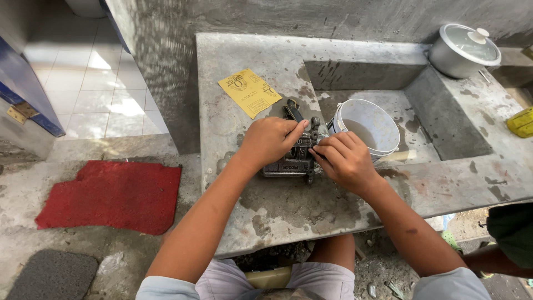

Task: The person scrubs a small metal part with a black sponge, repeatedly dipping the sponge into a bucket of water. The part is turned and scrubbed on multiple sides on a concrete counter.

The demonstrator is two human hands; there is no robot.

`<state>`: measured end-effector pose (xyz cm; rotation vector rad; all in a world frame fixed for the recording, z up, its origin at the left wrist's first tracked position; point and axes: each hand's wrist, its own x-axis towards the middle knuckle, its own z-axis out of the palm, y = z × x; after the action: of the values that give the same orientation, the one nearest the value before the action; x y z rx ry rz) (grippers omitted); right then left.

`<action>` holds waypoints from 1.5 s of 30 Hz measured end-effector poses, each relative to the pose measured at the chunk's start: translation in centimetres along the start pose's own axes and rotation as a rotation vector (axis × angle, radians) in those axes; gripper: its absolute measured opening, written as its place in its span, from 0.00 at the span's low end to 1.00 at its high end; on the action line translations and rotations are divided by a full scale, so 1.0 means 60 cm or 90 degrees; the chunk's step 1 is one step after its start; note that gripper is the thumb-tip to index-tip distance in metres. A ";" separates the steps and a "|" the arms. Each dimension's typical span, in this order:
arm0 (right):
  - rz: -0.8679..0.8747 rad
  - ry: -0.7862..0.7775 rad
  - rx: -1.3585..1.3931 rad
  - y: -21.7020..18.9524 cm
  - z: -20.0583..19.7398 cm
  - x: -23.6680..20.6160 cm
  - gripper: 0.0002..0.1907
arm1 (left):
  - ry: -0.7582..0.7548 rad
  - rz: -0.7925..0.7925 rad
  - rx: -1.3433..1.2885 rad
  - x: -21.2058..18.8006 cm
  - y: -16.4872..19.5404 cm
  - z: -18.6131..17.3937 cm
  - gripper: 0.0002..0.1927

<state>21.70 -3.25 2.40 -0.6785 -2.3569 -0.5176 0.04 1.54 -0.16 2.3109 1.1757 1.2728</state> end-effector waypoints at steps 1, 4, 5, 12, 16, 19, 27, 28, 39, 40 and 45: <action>-0.005 0.008 0.015 0.001 0.001 0.000 0.10 | -0.009 -0.011 -0.005 0.000 0.000 0.000 0.24; -0.009 -0.011 0.035 0.001 0.005 0.002 0.11 | 0.011 0.027 -0.001 -0.001 -0.002 0.000 0.24; -0.011 -0.021 0.038 0.001 0.006 0.002 0.11 | 0.010 0.016 0.001 -0.002 -0.002 0.000 0.24; -0.008 0.002 0.059 0.003 0.007 -0.004 0.12 | 0.007 0.035 0.012 0.000 0.000 0.003 0.23; -0.013 -0.020 0.062 0.005 0.008 -0.008 0.12 | 0.021 0.043 0.019 -0.002 -0.002 0.004 0.22; -0.015 0.007 0.070 0.006 0.011 -0.010 0.12 | 0.022 0.045 0.033 -0.002 -0.004 0.005 0.23; 0.017 0.016 0.090 0.012 0.020 -0.018 0.11 | 0.025 0.042 0.020 -0.002 0.001 0.002 0.22; 0.022 0.021 0.095 0.013 0.021 -0.019 0.12 | 0.021 0.043 0.021 -0.002 0.001 0.002 0.22; 0.032 0.038 0.120 0.009 0.030 -0.015 0.13 | 0.029 0.034 0.029 -0.001 -0.009 0.009 0.20; 0.035 0.037 0.121 0.010 0.029 -0.016 0.13 | 0.042 0.046 0.035 0.000 -0.009 0.010 0.20; 0.034 0.030 0.111 0.011 0.024 -0.018 0.13 | 0.013 0.027 0.025 0.001 -0.011 0.011 0.19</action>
<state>22.15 -2.33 0.78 -0.6400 -2.3008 -0.2979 0.23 2.09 -0.88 2.3681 1.1753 1.3012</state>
